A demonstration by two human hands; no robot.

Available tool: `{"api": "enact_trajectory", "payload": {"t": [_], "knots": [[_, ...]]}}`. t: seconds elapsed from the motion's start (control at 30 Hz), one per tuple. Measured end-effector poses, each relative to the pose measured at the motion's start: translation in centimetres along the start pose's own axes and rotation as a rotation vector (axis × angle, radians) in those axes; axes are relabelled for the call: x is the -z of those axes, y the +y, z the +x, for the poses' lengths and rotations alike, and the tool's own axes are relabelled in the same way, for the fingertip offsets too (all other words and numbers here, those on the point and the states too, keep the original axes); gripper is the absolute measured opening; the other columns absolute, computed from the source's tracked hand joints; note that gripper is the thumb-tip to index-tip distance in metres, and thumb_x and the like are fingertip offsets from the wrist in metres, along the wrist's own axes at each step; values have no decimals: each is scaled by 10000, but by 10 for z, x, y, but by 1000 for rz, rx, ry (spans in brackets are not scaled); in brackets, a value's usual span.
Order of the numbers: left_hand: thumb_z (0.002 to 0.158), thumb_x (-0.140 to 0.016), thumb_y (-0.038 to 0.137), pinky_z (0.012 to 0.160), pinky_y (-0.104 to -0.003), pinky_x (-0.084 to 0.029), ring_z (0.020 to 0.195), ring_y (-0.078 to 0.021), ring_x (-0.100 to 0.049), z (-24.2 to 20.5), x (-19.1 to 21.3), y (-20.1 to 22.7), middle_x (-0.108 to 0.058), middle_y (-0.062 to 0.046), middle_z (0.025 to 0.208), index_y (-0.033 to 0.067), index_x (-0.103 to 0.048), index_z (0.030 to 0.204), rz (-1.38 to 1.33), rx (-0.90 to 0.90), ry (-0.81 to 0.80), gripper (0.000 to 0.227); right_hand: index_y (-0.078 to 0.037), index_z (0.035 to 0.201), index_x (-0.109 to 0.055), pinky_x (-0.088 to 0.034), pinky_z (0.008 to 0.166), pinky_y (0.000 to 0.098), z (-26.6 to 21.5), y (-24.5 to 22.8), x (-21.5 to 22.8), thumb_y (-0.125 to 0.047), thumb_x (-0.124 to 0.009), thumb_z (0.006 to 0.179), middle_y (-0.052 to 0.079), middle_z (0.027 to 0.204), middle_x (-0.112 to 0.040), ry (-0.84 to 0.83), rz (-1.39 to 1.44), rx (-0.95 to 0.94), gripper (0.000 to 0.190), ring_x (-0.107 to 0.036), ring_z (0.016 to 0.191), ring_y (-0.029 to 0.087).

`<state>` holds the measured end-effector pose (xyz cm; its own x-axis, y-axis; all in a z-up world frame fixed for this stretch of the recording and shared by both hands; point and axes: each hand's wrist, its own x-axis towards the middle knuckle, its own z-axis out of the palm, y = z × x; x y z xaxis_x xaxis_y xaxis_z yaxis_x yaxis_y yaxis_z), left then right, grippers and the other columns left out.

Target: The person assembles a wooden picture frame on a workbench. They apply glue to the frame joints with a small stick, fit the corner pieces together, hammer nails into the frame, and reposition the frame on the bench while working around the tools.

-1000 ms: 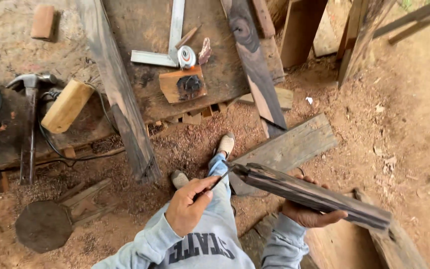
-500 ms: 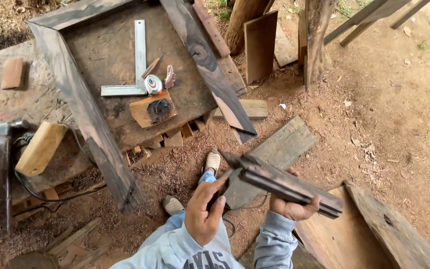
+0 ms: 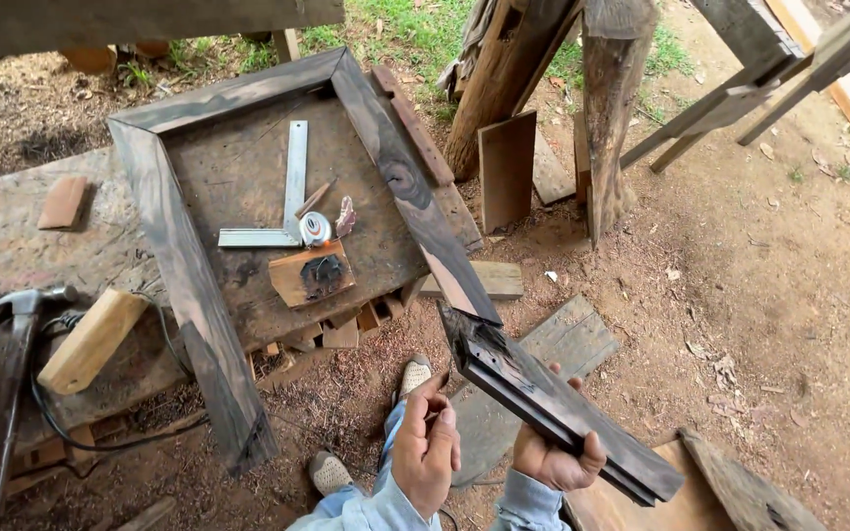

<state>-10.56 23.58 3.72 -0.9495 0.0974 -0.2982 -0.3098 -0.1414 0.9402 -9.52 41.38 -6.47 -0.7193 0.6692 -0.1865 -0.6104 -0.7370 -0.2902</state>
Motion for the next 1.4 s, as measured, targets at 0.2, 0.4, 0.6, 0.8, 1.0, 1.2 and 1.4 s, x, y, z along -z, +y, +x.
{"api": "enact_trajectory", "payload": {"t": [0.2,0.4,0.6,0.8,1.0,1.2,1.4], "knots": [[1018,-469,95,437,-208,-376,517,-39,-449,11,-9,-27,-571,-27,931,24,-502,1412,-238,15,6,402,61,1397,-554,-201,1214,722,14,9,-11,-271,-756,750,183,1416,-599,-53,34,18,755,-426,1477,516],[1023,-470,90,463,-176,-356,581,-16,-430,4,-6,-7,-551,0,935,74,-495,1422,-298,123,8,401,-6,1347,-587,-247,1246,721,8,14,-30,-289,-762,754,159,1368,-637,-56,-60,30,680,-466,1459,489],[1018,-489,107,429,-179,-319,555,-10,-390,11,-4,0,-518,-9,895,107,-479,1443,-342,224,32,425,15,1336,-613,-296,1241,709,10,17,-29,-310,-765,755,147,1374,-637,-56,-103,26,683,-494,1448,474],[970,-544,82,326,-253,-376,427,-65,-475,15,-16,10,-533,-56,946,100,-451,1440,-304,229,99,479,-57,1344,-619,-345,1218,726,7,25,-40,-316,-747,766,150,1338,-655,-45,-145,68,646,-529,1400,476],[959,-576,74,308,-280,-400,407,-84,-510,17,-19,38,-565,-78,886,81,-453,1437,-212,286,95,494,1,1310,-641,-385,1245,675,7,23,-45,-323,-738,777,192,1306,-675,-34,-163,92,631,-580,1379,449],[954,-598,76,310,-279,-369,392,-74,-479,9,-19,25,-591,-70,834,64,-505,1418,-209,350,28,473,32,1315,-641,-414,1235,639,10,18,-31,-345,-739,757,231,1324,-655,-7,-195,125,681,-586,1366,432],[919,-626,78,327,-301,-353,397,-102,-477,0,-20,-5,-624,-61,862,49,-599,1325,-258,458,-40,408,67,1319,-627,-429,1229,609,16,14,-22,-360,-743,744,259,1345,-646,7,-171,121,725,-606,1323,436]]}}
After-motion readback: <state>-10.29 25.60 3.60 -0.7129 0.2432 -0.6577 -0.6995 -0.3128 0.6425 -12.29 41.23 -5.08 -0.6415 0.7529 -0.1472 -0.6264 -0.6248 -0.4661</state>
